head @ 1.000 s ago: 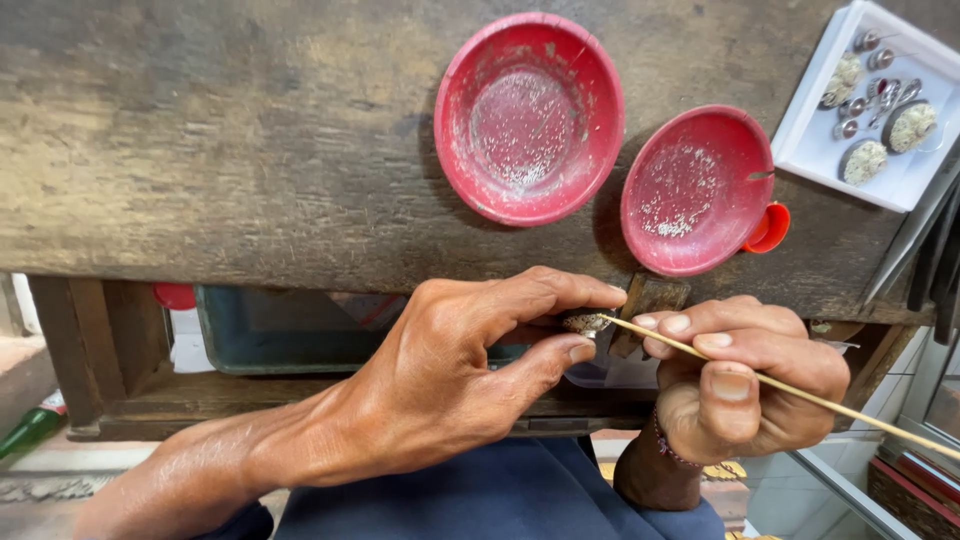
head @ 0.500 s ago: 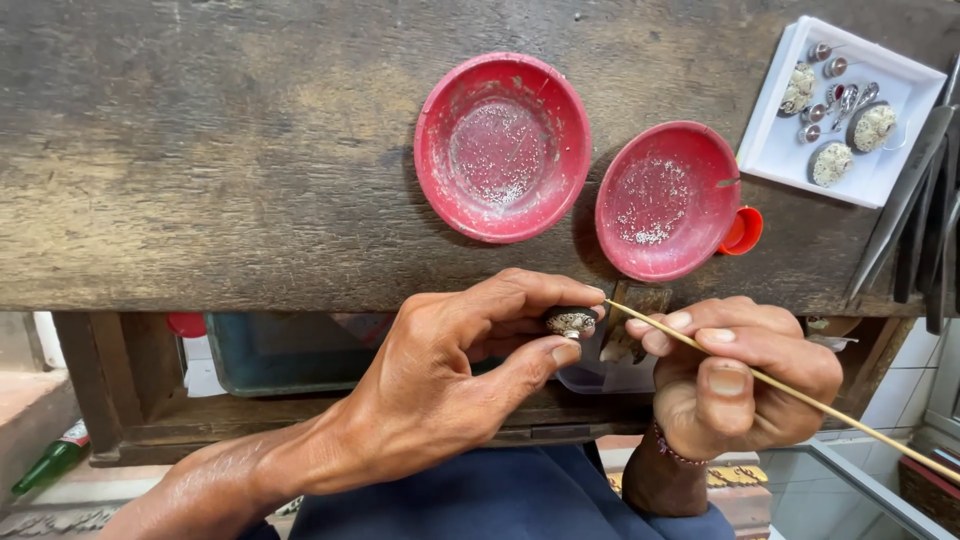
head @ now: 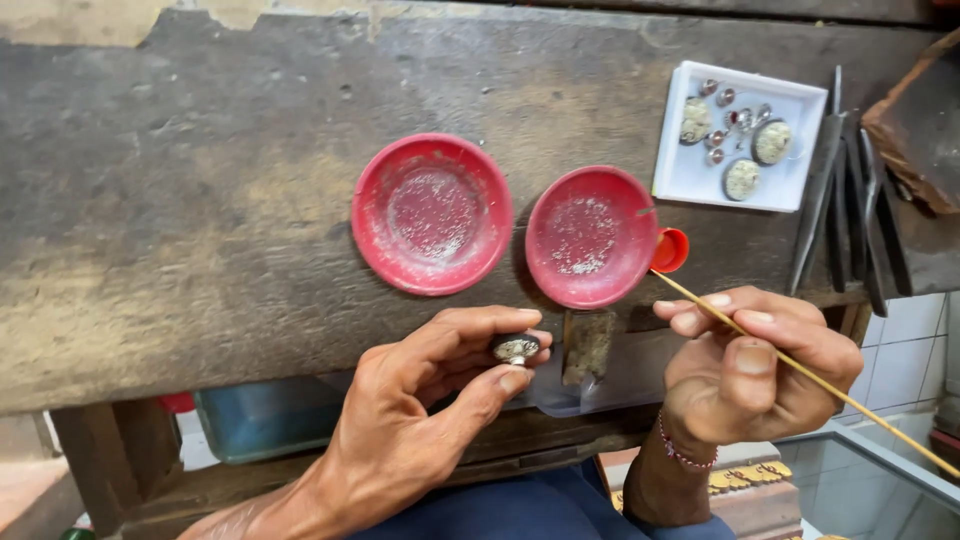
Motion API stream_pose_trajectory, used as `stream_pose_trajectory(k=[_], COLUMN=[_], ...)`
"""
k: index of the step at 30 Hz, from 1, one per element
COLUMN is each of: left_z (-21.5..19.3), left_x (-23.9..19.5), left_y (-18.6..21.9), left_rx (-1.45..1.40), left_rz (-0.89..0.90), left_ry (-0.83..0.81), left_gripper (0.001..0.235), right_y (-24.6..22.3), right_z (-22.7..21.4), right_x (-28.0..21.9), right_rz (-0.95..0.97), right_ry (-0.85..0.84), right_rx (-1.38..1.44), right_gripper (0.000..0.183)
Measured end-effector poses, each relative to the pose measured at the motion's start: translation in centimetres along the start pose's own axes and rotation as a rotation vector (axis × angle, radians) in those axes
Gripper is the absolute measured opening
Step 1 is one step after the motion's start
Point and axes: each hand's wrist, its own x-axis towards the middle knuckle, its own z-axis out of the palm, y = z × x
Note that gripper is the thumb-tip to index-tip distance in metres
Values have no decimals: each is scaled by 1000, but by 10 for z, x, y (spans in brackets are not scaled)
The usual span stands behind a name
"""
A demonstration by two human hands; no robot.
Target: The person uses a wooden stick to apply glitter from a red bowl onto a small round jewelry piece held in the left hand. The person repeatedly dips the stick into the bowl and carefully places glitter onto the surface of the piece.
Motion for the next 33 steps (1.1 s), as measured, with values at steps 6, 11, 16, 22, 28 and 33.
stream_pose_trajectory(k=[6, 11, 16, 22, 28, 33], left_z=[2, 2, 0, -1, -2, -3], left_x=[2, -1, -4, -5, -4, -5], left_y=[-1, 1, 5, 5, 9, 6], left_rx=[-14, -138, -202, -224, -220, -306], left_rz=[-8, -39, -103, -130, -160, -173], left_ry=[-26, -66, -114, -161, -181, -208], left_gripper=[34, 38, 43, 49, 49, 47], right_y=[-5, -20, -20, -18, -23, -20], right_z=[-1, 9, 15, 18, 18, 19], right_x=[-2, -14, -18, -18, -19, -16], right_rz=[51, 166, 192, 152, 189, 172], right_ry=[-48, -112, -150, -130, -182, -214], right_rx=[137, 191, 199, 242, 245, 229], right_gripper=[15, 14, 14, 14, 16, 17])
